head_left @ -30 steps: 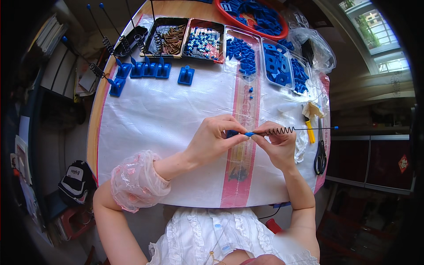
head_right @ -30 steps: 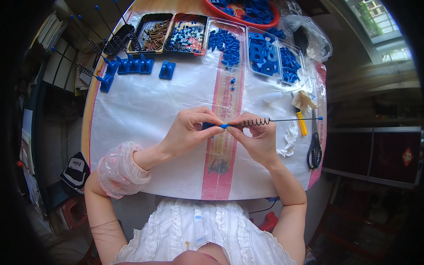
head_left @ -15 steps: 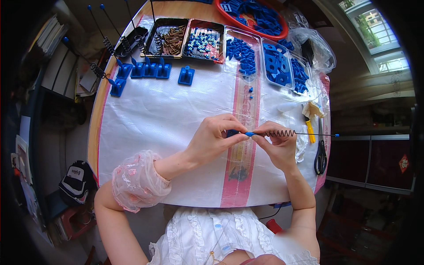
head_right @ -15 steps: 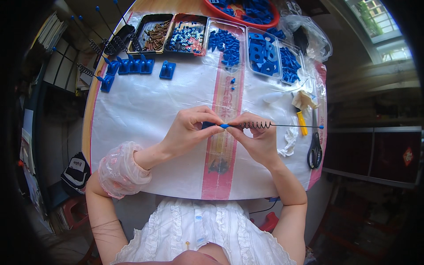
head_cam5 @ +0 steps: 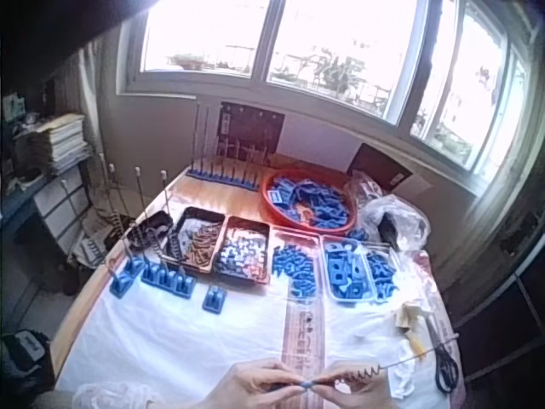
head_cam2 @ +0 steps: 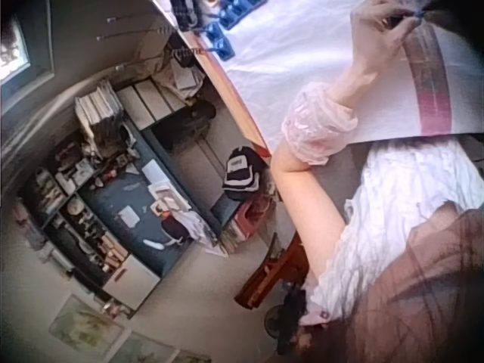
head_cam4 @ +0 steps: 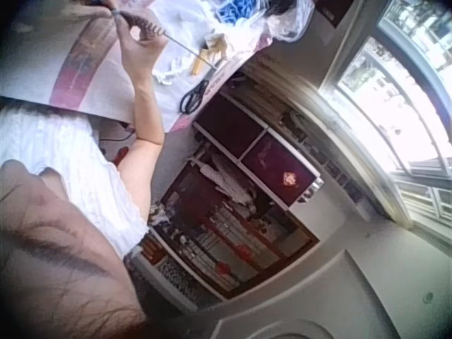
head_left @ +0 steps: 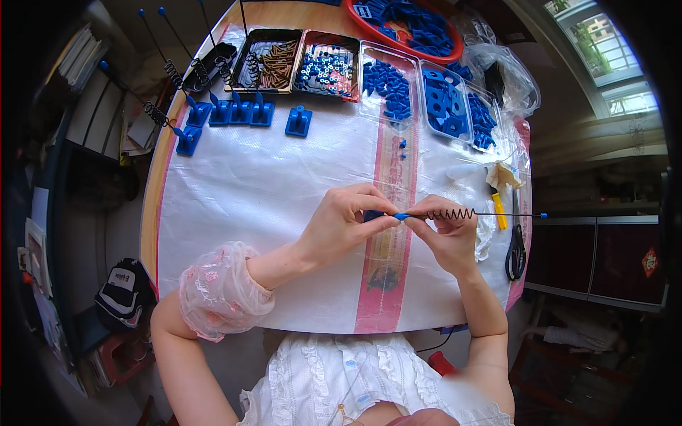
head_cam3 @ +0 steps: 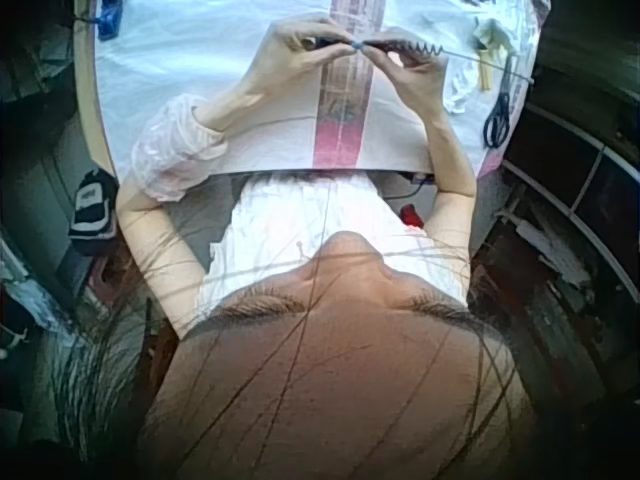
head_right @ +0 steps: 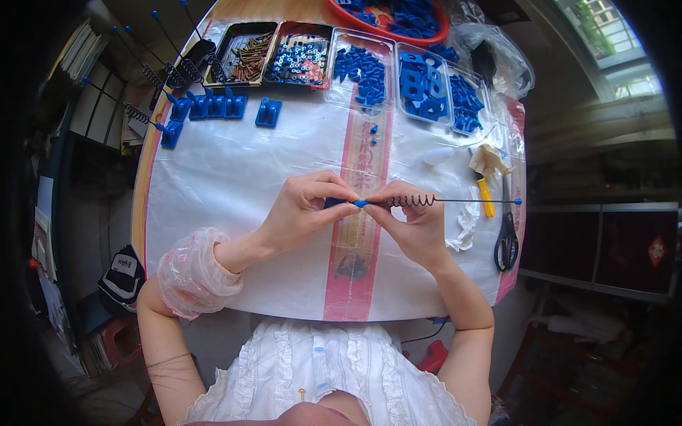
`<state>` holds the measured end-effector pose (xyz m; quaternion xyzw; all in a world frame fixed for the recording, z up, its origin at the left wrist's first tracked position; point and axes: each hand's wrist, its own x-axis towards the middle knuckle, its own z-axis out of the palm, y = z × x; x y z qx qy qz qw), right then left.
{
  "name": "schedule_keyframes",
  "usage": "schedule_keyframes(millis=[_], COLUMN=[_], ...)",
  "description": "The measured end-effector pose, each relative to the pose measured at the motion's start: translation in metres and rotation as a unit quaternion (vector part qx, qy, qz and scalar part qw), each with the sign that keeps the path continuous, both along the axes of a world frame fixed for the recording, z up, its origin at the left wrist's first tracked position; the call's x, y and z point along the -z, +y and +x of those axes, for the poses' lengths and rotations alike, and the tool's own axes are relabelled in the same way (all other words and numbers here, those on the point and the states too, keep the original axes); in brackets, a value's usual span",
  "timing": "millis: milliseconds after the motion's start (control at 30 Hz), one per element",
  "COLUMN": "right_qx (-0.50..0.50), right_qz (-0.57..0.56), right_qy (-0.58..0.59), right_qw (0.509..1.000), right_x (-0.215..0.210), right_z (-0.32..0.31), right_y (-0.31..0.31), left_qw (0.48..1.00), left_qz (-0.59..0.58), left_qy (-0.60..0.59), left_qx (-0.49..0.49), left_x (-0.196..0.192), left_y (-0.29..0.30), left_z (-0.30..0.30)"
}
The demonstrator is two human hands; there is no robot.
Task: Manually assembling small plastic fixture parts with wire springs and pins at a workstation.
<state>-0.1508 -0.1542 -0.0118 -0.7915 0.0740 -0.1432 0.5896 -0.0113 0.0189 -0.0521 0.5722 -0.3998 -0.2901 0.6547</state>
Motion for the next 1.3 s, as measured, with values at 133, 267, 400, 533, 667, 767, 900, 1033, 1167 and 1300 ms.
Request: schedule_keyframes(millis=[133, 267, 400, 533, 667, 767, 900, 1033, 1167, 1300], right_qx=[-0.001, -0.003, 0.003, 0.004, 0.000, -0.002, -0.005, -0.003, -0.004, -0.001], right_qz=[0.008, 0.008, 0.010, 0.012, 0.005, 0.004, 0.003, -0.023, -0.041, -0.042], right_qy=[-0.005, -0.002, -0.004, -0.005, 0.000, 0.002, -0.007, -0.016, -0.035, -0.045], right_qw=[1.000, 1.000, 1.000, 1.000, 1.000, 1.000, 1.000, 1.000, 0.999, 0.998], right_x=[0.0009, 0.0016, 0.0022, 0.0019, 0.0019, 0.0015, 0.0033, 0.0013, 0.0027, 0.0039], right_z=[-0.0007, 0.0003, -0.0004, -0.0001, -0.0005, -0.0003, -0.0004, -0.0002, 0.0013, 0.0009], right_y=[0.0000, -0.0013, -0.0006, 0.0003, -0.0011, -0.0012, -0.0024, -0.0027, -0.0023, -0.0014], left_qw=[1.000, 1.000, 1.000, 1.000, 1.000, 1.000, 1.000, 1.000, 0.994, 0.992], left_qz=[-0.005, 0.000, 0.001, -0.004, 0.000, 0.002, -0.006, 0.001, -0.036, -0.038], left_qy=[-0.003, 0.000, 0.009, 0.013, 0.013, 0.010, 0.012, -0.020, -0.100, -0.115], left_qx=[0.002, 0.002, 0.005, 0.004, 0.006, 0.005, 0.002, -0.007, -0.038, -0.048], left_x=[-0.0006, -0.0007, -0.0008, 0.0017, 0.0001, -0.0006, 0.0015, -0.0050, 0.0024, 0.0024], left_y=[0.0001, 0.0001, -0.0001, -0.0005, -0.0003, 0.0001, -0.0001, 0.0008, -0.0007, 0.0004], left_z=[0.0000, 0.0009, 0.0000, -0.0005, -0.0003, -0.0001, -0.0002, 0.0000, -0.0001, -0.0010])
